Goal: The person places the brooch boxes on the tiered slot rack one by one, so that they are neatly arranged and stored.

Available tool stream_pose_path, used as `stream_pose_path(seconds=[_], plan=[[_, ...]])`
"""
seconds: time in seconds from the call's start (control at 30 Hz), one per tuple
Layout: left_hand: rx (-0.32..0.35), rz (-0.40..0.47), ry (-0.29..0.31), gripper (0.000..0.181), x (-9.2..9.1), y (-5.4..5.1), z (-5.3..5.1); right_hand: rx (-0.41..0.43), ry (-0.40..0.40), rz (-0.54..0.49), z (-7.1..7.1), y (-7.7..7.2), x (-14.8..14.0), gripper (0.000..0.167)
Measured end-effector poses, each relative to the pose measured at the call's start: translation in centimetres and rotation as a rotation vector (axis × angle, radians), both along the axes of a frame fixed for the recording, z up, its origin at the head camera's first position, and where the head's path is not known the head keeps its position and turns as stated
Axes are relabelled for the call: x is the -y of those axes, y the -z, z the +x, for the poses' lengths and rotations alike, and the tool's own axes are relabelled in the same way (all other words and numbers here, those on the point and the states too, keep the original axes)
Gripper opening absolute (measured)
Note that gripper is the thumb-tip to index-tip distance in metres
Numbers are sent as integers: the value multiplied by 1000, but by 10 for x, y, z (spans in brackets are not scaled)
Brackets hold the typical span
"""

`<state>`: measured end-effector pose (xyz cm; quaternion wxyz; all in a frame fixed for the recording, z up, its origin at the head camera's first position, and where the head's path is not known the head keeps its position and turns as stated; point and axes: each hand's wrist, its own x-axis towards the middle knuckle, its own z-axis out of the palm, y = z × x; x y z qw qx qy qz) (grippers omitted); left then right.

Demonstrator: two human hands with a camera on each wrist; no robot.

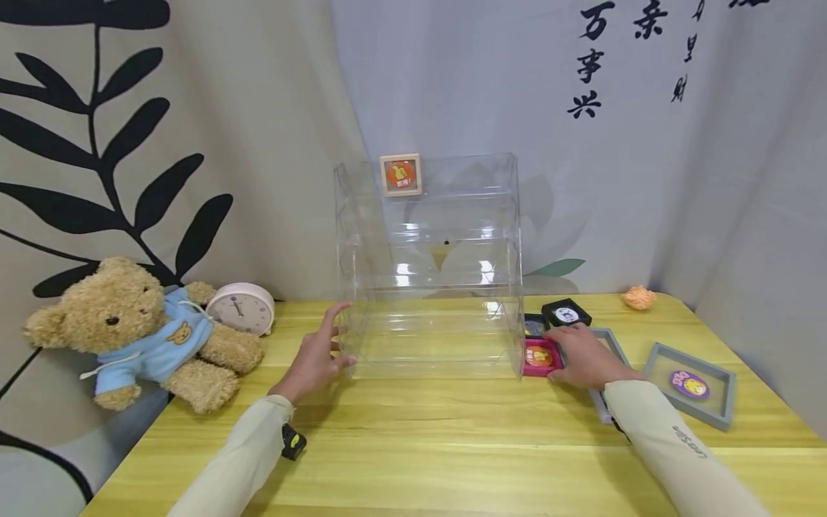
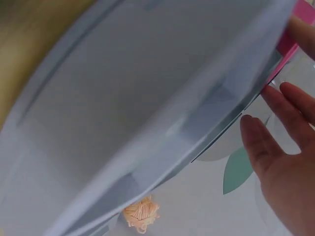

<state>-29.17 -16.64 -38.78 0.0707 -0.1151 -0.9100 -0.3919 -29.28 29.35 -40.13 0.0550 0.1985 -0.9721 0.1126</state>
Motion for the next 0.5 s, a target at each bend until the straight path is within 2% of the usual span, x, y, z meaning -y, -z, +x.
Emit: stream_pose_path(seconds=[0.2, 0.37, 0.5], plan=[[5, 8, 0, 104, 1, -1, 2, -5, 7, -14, -3, 3, 4, 68], [10, 2, 8, 104, 4, -1, 4, -30, -9, -17, 3, 6, 4, 68], [6, 8, 12, 103, 5, -1, 3, 8, -14, -21, 3, 5, 5, 74]])
